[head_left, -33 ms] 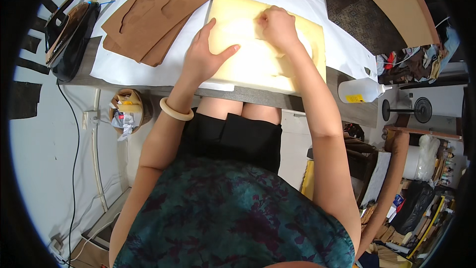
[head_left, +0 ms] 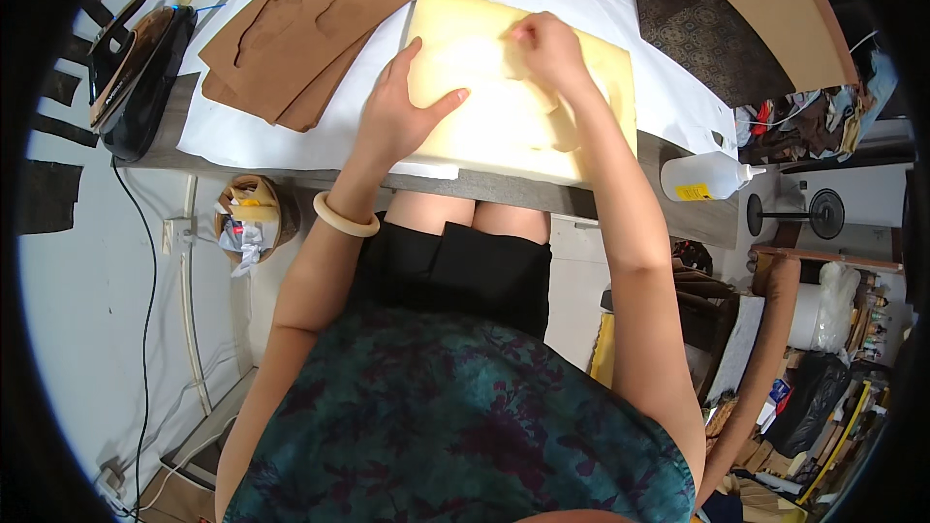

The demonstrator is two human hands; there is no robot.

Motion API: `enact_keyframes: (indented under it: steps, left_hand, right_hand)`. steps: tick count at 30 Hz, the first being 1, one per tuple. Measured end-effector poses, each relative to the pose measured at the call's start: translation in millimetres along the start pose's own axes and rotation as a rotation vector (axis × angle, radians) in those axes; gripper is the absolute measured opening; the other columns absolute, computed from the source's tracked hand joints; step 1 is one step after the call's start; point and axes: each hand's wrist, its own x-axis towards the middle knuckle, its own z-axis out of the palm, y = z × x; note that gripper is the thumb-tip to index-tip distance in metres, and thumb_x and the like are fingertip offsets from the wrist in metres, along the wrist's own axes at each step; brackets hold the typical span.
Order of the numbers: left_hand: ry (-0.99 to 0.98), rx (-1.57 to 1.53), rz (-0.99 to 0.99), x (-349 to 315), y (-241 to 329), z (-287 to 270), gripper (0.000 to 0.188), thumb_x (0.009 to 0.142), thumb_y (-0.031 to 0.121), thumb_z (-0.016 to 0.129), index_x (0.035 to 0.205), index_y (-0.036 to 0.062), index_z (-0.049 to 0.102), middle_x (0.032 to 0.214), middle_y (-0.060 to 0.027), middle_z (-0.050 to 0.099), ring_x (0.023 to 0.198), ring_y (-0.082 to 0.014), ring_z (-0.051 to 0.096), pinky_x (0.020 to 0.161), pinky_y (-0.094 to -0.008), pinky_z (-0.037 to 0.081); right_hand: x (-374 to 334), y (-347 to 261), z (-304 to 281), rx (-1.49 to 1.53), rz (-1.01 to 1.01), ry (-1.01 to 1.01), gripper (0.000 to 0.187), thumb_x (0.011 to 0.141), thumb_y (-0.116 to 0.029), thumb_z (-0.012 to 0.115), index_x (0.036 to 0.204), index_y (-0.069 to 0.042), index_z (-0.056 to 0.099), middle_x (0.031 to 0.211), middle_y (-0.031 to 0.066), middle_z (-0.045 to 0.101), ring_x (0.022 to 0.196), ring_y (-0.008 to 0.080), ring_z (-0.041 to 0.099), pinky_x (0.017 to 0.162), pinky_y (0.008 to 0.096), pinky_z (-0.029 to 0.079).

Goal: The person assembles foam pieces by applying glue to the edges and pressing them together. They handle a rectangular foam board and smaller foam cutouts, aligning and bonding them on a workbench.

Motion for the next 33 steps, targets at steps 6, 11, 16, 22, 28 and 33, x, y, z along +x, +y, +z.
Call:
enact_keyframes:
  steps: [6, 11, 16, 22, 28, 33]
  left_hand:
    - [-0.025, 0.004, 0.004, 2.1, 0.4, 3.8, 0.094, 0.085, 0.043, 0.09, 0.154, -0.0068, 0.049, 0.149, -0.0292, 0.058, 0.137, -0.0402, 0.059, 0.112, -0.045, 0.051]
    - [-0.033, -0.04, -0.051, 0.8, 1.4, -0.8, 0.093, 0.086, 0.04, 0.09, 0.155, -0.0062, 0.047, 0.15, -0.0282, 0.058, 0.136, -0.0374, 0.061, 0.11, -0.0432, 0.052]
    - [-0.084, -0.092, -0.116, 2.8, 12.4, -4.5, 0.095, 0.086, 0.038, 0.09, 0.156, -0.0075, 0.045, 0.149, -0.0276, 0.059, 0.134, -0.0349, 0.063, 0.109, -0.0411, 0.053]
    - [-0.07, -0.016, -0.051, 2.6, -1.8, -3.3, 0.089, 0.093, 0.03, 0.087, 0.158, -0.0088, 0.041, 0.142, -0.0259, 0.063, 0.127, -0.0264, 0.066, 0.105, -0.0353, 0.054]
    - [-0.097, -0.115, -0.11, 5.8, 4.9, -0.4, 0.097, 0.085, 0.042, 0.09, 0.155, -0.0089, 0.045, 0.152, -0.029, 0.054, 0.14, -0.0371, 0.057, 0.114, -0.0425, 0.049]
    - [-0.027, 0.044, 0.031, -0.3, -1.1, -0.7, 0.092, 0.089, 0.035, 0.089, 0.156, -0.0101, 0.044, 0.145, -0.0291, 0.061, 0.131, -0.0324, 0.065, 0.108, -0.0391, 0.054]
  right_hand:
    - [-119.1, 9.0, -114.2, 1.055, 0.214, 0.258, 0.033, 0.117, -0.032, 0.051, 0.093, -0.01, 0.052, 0.087, -0.0014, 0.049, 0.081, 0.0128, 0.047, 0.088, 0.0301, 0.046]
    - [-284.3, 25.2, -136.0, 0.676, 0.493, 0.22, 0.047, 0.12, -0.032, 0.042, 0.078, -0.01, 0.043, 0.067, -0.0031, 0.041, 0.061, 0.0084, 0.037, 0.057, 0.0261, 0.033]
    - [-432.9, 87.2, -114.5, -0.379, 0.787, -0.642, 0.051, 0.088, -0.042, 0.086, 0.124, -0.007, 0.072, 0.097, 0.0171, 0.079, 0.087, 0.0279, 0.077, 0.077, 0.0378, 0.06]
    - [-254.7, -26.5, -133.2, 0.222, 0.334, 0.153, 0.027, 0.091, -0.01, 0.083, 0.115, 0.002, 0.076, 0.099, 0.0158, 0.078, 0.086, 0.0248, 0.076, 0.081, 0.0359, 0.059]
    - [-48.3, -16.4, -58.9, 0.048, -0.145, 0.129, 0.015, 0.088, -0.017, 0.084, 0.096, -0.005, 0.083, 0.093, 0.0132, 0.075, 0.087, 0.0308, 0.073, 0.081, 0.0426, 0.057]
    - [-2.3, -14.7, -19.0, -0.116, -0.005, -0.166, 0.021, 0.082, -0.018, 0.088, 0.096, -0.004, 0.083, 0.088, 0.0153, 0.078, 0.085, 0.0329, 0.075, 0.084, 0.0436, 0.059]
